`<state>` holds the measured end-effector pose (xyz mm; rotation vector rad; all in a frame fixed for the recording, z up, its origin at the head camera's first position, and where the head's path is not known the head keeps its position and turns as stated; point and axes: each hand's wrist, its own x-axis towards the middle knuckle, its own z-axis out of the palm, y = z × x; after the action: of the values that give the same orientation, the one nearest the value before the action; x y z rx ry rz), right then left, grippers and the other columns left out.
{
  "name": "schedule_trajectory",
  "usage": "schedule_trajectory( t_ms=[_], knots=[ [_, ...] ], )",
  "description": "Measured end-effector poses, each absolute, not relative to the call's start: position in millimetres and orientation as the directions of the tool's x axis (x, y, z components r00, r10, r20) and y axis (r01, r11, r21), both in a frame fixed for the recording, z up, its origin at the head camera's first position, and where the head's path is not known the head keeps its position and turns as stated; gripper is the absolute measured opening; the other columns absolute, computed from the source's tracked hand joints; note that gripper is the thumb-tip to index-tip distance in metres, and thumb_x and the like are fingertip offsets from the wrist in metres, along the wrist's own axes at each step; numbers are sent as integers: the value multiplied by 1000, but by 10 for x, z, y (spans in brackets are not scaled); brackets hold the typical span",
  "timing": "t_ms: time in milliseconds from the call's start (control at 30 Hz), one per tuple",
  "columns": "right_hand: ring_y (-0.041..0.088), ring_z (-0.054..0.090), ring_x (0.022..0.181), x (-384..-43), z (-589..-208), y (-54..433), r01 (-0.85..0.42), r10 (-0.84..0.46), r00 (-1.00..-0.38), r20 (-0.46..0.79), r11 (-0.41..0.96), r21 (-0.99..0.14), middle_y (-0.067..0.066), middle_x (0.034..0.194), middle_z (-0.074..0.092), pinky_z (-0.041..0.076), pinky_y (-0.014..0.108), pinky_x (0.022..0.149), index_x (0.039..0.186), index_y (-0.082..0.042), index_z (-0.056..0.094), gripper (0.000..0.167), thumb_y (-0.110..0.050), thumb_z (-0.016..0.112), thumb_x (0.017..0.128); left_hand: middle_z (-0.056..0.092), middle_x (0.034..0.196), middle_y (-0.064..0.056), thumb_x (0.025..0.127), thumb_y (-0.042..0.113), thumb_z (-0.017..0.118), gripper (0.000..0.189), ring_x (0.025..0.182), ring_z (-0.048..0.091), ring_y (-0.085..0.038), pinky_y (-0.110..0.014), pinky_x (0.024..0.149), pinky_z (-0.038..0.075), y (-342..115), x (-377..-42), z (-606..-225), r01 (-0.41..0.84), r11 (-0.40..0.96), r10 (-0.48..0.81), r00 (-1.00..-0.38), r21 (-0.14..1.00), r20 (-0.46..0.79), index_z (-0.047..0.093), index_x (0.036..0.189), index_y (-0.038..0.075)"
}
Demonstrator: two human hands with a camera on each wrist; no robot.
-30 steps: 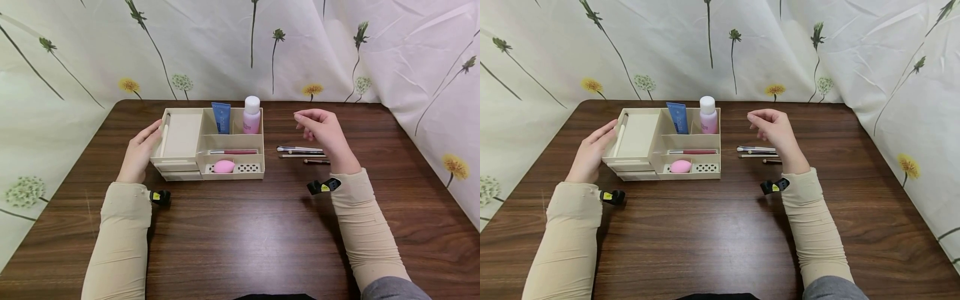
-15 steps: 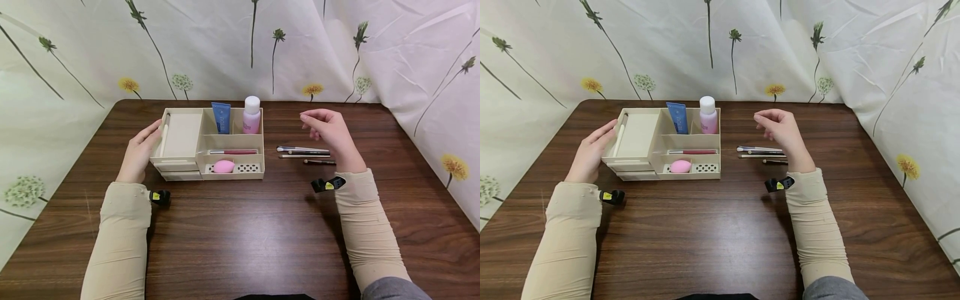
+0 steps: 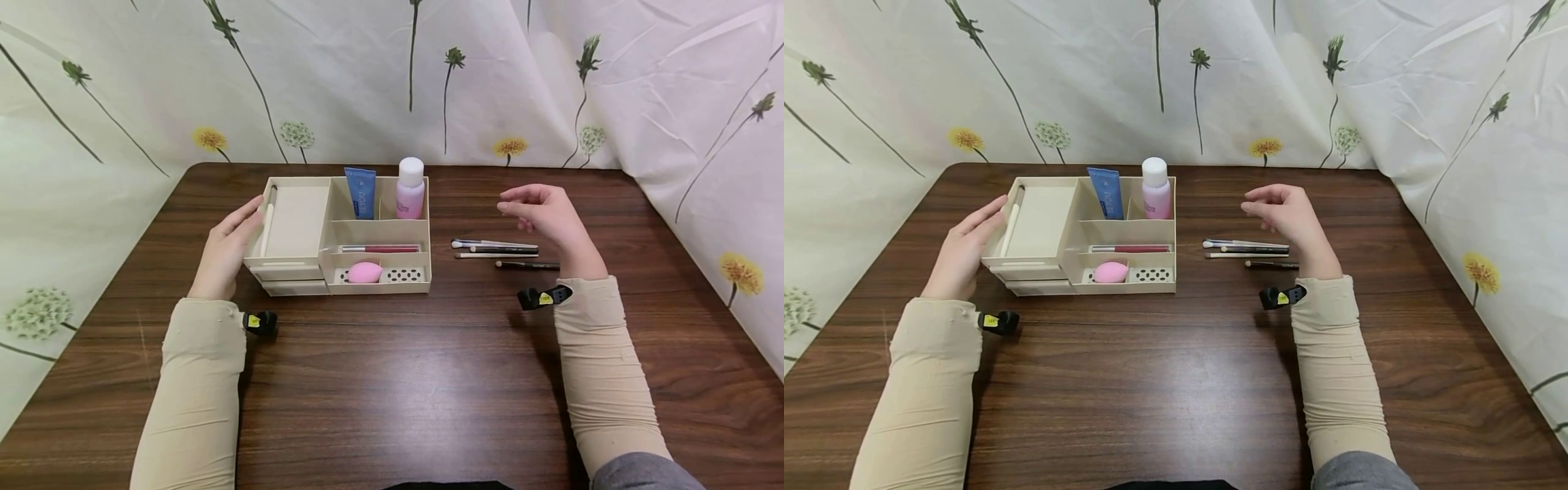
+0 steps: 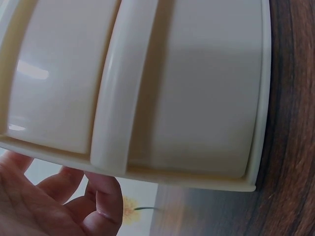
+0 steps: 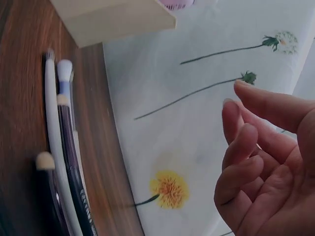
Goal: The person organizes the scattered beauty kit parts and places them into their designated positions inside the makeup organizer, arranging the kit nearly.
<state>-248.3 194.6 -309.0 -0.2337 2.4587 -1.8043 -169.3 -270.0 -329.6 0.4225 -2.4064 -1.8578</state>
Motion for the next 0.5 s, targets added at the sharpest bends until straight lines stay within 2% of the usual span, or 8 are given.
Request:
schedule_trajectory(
  t_ms=[167,300,500],
  knots=[
    [6,49,51,-2516,-3137,2017,-56,-202,-979,-13,333,-941,-15,66,63,44,20,52,87,-27,71,16,-11,73,89,32,161,6,100,49,52,50,148,26,-13,-41,123,18,-2704,-1693,-3295,-176,226,-260,-959,958,-115,47,148,36],
    [8,51,53,-2539,-3173,2035,-45,-207,-978,-39,386,-921,-15,69,65,46,22,55,98,-18,73,11,-12,74,89,32,161,6,100,49,52,50,147,27,-13,-40,123,18,-2705,-1698,-3296,-173,220,-261,-959,960,-113,47,147,36],
    [5,51,56,-2591,-3242,2042,-21,-239,-965,-108,480,-877,-19,73,65,47,22,59,121,6,62,37,-14,72,91,32,161,7,100,48,52,49,147,27,-13,-41,123,19,-2699,-1698,-3297,-171,220,-262,-959,960,-111,47,147,36]
  ],
)
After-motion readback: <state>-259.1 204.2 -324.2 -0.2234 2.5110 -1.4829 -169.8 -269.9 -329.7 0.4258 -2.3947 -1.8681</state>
